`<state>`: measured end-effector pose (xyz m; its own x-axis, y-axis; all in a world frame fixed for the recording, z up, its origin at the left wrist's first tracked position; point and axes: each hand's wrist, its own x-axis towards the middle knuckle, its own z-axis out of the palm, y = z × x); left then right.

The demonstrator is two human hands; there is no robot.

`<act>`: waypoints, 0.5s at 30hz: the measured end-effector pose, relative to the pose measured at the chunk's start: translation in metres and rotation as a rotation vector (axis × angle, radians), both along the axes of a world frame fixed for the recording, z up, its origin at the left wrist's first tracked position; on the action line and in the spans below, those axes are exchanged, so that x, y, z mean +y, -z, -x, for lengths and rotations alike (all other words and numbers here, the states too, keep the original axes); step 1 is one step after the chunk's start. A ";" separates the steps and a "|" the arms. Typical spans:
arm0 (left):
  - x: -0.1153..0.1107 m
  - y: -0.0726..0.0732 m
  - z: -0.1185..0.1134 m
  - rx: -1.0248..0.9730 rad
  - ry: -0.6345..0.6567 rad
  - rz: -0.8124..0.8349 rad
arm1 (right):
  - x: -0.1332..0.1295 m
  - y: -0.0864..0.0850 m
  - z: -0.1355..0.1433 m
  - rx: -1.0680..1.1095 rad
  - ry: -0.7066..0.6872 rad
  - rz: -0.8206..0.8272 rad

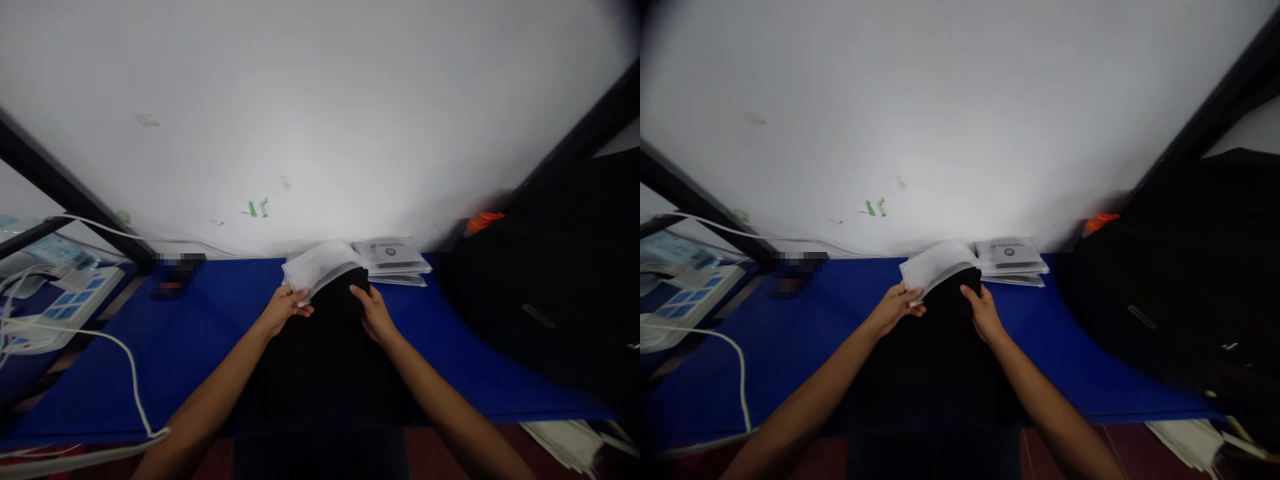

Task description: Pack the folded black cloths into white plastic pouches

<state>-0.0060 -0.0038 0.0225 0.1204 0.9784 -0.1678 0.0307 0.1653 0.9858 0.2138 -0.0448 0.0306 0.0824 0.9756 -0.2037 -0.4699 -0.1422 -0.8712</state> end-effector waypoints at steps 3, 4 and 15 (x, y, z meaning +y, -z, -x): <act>0.017 0.000 0.005 0.166 -0.084 -0.044 | 0.001 -0.003 -0.007 -0.059 -0.092 0.072; 0.026 0.000 0.006 0.227 -0.125 -0.067 | 0.001 -0.004 -0.010 -0.083 -0.145 0.102; 0.009 -0.017 -0.009 0.537 -0.176 -0.319 | -0.009 -0.024 -0.010 -0.077 -0.347 0.107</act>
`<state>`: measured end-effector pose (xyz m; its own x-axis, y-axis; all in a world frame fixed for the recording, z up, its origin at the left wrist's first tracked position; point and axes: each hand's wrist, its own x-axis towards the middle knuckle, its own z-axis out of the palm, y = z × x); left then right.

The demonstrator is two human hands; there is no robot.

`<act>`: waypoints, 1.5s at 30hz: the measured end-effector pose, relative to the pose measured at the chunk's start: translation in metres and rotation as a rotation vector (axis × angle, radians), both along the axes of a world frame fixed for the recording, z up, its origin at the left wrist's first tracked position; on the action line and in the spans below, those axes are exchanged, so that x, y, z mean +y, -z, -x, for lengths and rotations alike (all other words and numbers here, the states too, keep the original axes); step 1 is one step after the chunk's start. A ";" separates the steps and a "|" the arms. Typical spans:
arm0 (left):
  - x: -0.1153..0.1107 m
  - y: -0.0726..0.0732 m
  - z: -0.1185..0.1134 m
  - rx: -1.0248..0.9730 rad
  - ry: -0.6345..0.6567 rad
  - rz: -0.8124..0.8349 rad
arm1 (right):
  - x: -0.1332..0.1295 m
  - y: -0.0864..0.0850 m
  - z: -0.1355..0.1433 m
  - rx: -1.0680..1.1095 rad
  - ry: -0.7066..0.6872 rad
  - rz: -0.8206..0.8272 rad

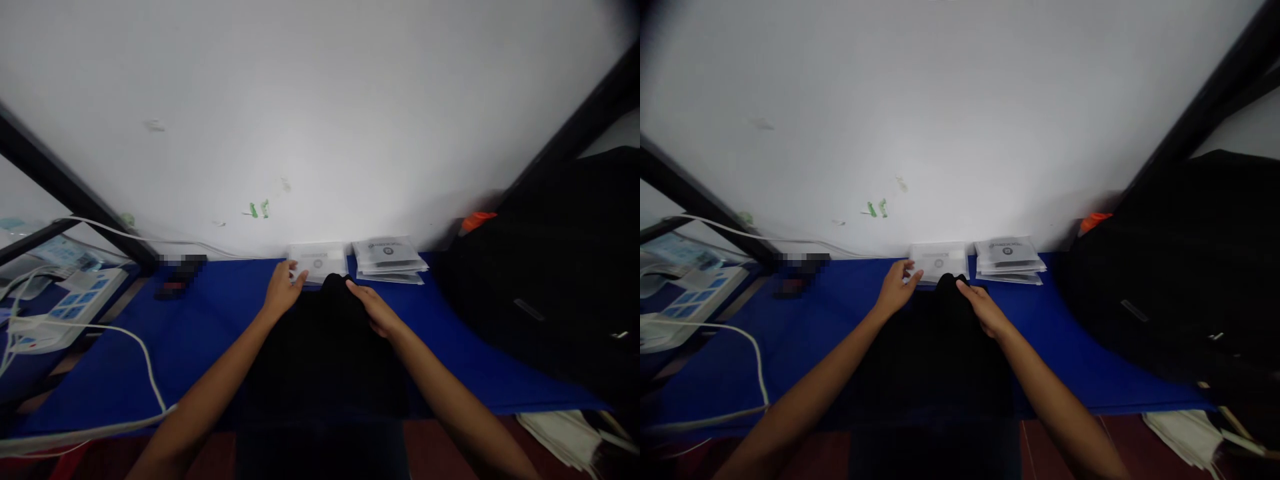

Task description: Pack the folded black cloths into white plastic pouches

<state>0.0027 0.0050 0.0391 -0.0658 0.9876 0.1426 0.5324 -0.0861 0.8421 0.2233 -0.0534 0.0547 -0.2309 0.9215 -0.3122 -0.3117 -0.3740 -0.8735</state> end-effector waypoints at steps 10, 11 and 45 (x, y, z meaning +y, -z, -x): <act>-0.101 0.011 0.022 -0.299 0.168 0.187 | -0.036 -0.002 0.003 0.060 0.067 0.087; -0.105 0.014 0.022 -0.157 0.153 0.116 | -0.038 0.000 0.001 0.060 0.078 0.095; -0.069 0.006 0.034 0.107 0.327 -0.015 | -0.054 0.032 -0.085 -1.151 -0.322 -0.755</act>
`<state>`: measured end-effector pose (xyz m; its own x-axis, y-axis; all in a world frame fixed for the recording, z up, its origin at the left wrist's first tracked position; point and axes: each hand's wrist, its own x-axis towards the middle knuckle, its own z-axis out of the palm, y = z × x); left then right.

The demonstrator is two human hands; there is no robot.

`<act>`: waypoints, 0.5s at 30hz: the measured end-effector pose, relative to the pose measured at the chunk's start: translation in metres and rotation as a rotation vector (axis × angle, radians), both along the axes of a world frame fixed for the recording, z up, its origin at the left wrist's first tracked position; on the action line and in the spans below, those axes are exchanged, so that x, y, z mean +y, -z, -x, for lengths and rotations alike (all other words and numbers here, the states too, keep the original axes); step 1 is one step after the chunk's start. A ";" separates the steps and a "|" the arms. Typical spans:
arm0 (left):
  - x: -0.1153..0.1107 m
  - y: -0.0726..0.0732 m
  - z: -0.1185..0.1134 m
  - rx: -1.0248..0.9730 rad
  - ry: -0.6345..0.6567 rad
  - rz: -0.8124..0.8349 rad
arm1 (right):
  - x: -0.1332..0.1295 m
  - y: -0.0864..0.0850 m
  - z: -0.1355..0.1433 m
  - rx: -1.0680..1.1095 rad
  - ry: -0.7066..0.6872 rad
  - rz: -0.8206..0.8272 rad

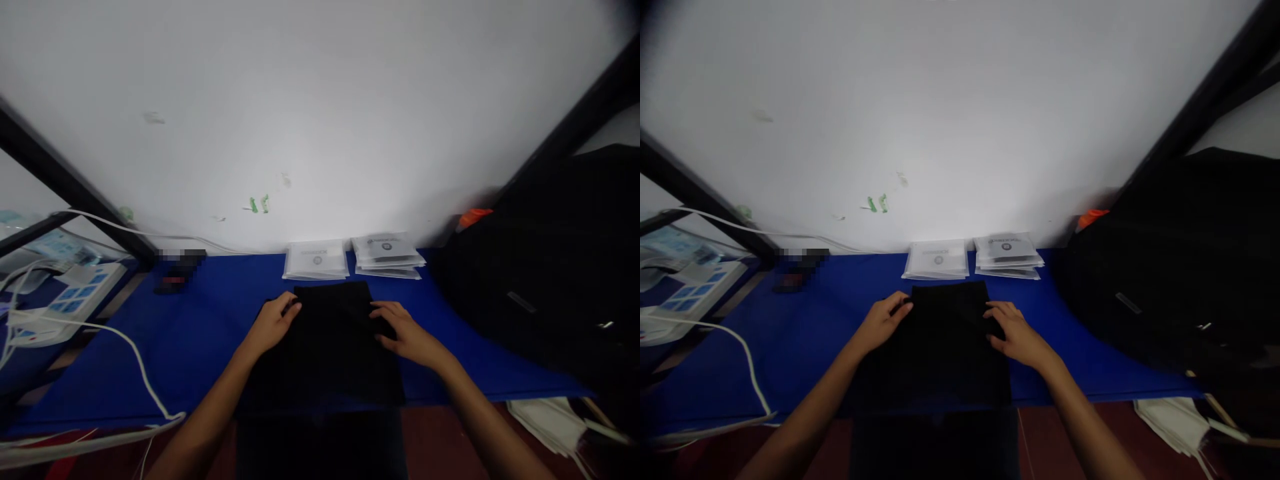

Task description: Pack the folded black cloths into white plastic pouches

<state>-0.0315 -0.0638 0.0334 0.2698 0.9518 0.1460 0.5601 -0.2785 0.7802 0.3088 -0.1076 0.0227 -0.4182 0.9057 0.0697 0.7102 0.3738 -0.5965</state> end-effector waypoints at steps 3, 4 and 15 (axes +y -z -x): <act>0.029 0.003 0.000 0.017 -0.100 -0.018 | 0.024 -0.001 0.005 0.157 0.057 -0.023; 0.039 0.005 -0.001 0.039 -0.120 -0.021 | 0.034 0.000 0.008 0.211 0.110 -0.022; 0.025 0.007 -0.005 0.338 0.012 -0.167 | 0.076 0.014 0.029 0.013 0.407 -0.237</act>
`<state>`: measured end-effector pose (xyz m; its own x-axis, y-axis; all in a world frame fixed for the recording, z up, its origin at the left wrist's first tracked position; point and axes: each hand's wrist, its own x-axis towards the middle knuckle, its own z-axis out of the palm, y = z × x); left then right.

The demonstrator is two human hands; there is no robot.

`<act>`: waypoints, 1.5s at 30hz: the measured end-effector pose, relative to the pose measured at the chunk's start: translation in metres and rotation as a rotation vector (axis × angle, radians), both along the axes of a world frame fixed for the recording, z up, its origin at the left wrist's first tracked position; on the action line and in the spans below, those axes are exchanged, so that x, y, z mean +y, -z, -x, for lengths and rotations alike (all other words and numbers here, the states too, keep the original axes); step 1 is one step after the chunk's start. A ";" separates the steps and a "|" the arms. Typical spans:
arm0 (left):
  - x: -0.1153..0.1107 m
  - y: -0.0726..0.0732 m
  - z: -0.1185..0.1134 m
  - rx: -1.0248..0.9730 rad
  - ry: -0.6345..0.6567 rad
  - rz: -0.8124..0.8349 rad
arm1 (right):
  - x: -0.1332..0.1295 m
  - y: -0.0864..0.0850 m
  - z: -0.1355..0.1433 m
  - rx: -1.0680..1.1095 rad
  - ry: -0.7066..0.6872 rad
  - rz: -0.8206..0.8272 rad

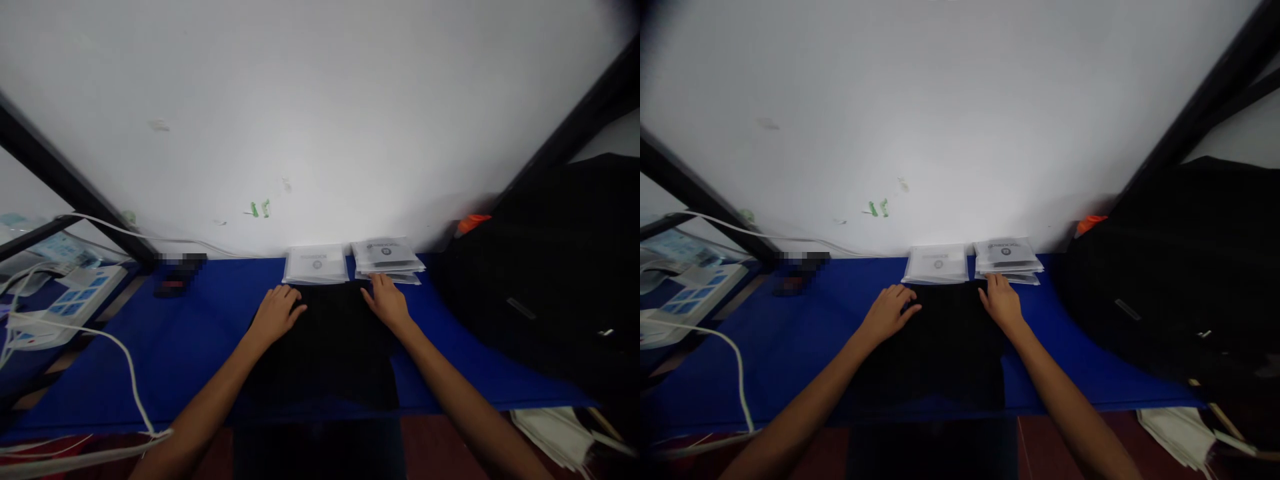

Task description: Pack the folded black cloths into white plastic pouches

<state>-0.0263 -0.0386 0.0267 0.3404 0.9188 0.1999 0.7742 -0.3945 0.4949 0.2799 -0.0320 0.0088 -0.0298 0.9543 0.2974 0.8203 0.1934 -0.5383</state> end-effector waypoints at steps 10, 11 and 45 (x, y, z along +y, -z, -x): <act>-0.048 -0.031 0.026 0.107 0.273 0.049 | -0.069 -0.030 -0.006 -0.043 -0.473 0.172; -0.057 -0.039 0.028 0.104 0.277 0.096 | -0.075 -0.036 -0.009 -0.004 -0.478 0.216; -0.068 0.001 0.039 -0.180 -0.088 0.067 | -0.018 -0.048 -0.011 1.402 -0.216 0.251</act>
<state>-0.0648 -0.1063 0.0253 0.2230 0.9566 0.1874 0.7009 -0.2910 0.6512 0.2910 -0.0502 0.0563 -0.0073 0.9995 0.0299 -0.4359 0.0238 -0.8997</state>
